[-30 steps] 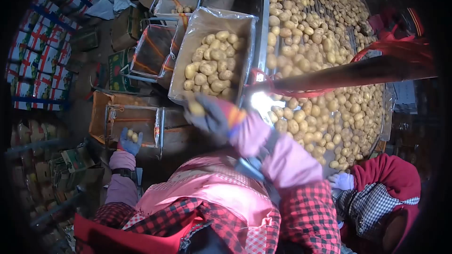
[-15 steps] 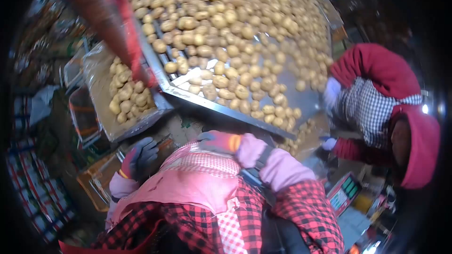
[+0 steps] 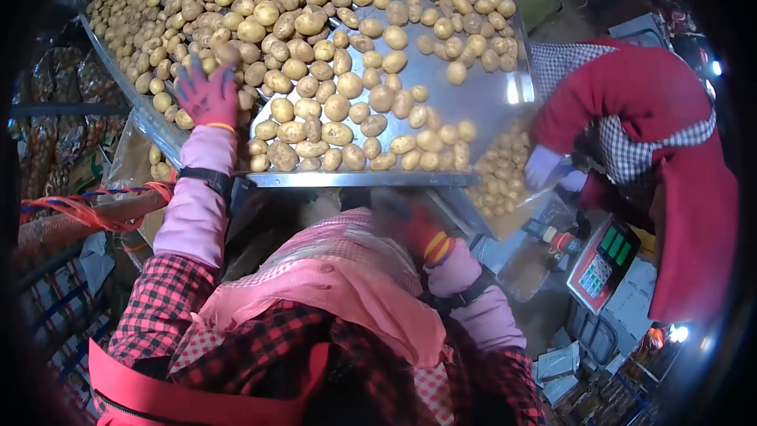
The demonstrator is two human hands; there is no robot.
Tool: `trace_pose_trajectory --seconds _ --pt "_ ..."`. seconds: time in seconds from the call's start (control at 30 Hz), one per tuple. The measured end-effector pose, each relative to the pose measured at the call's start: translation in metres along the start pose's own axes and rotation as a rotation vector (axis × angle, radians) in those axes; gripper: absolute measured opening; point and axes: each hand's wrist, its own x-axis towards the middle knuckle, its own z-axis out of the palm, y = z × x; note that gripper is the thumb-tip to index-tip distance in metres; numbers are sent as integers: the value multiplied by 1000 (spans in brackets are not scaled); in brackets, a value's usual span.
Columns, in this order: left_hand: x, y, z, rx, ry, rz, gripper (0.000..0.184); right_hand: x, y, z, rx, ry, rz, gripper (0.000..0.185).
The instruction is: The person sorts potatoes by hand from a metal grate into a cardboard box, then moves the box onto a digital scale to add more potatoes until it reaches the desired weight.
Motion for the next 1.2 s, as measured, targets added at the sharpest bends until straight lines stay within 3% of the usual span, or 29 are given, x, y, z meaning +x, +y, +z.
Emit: trace_pose_trajectory --seconds 0.07,0.13,0.17,0.23,0.33,0.4,0.47,0.57,0.6,0.67,0.77,0.87,0.97,1.0,1.07,1.1,1.17,1.2 --pt "-1 -4 4 -31 76 -190 51 32 -39 -6 -232 194 -186 55" --pt "-9 8 9 -152 148 -356 58 86 -81 4 -476 314 -543 49" --pt "-17 15 -2 -207 66 -351 66 116 -92 11 -655 244 -544 48" --pt "-41 14 -22 -280 51 -227 65 166 -108 23 -1014 103 -542 47" --pt "-80 6 -64 -495 -28 -102 57 194 -148 6 -1130 -176 -374 43" --pt "-108 1 -90 -595 -45 -41 47 206 -163 -27 -738 -25 -312 42" --pt "-138 -6 -104 -683 -163 -91 43 211 -170 -63 209 148 -394 42" --pt "-166 -13 -116 -722 -288 -168 42 218 -144 -60 -46 215 -278 51" --pt "-169 -13 -114 -717 -288 -172 42 216 -131 -49 -343 51 -289 45" --pt "-169 -12 -113 -688 -275 -141 43 218 -127 -14 -1192 -53 -467 41" --pt "-140 -3 -100 -632 -228 -31 42 228 -133 27 -1277 48 -323 41" --pt "-116 5 -76 -464 -297 54 39 241 -139 20 -1305 -9 -278 47" --pt "-101 19 -55 -269 -428 77 50 209 -108 -27 88 44 -504 56" --pt "-96 26 -52 -205 -479 75 53 170 -128 -49 346 64 -286 60" --pt "-86 36 -46 -108 -597 99 56 132 -99 -78 437 287 -397 50" --pt "-78 43 -46 -83 -648 106 55 104 -105 -84 889 301 -163 35" --pt "-67 48 -37 -92 -719 92 54 74 -81 -96 178 471 -265 28" --pt "-63 45 -34 -165 -705 96 55 68 -72 -94 32 499 -292 26"
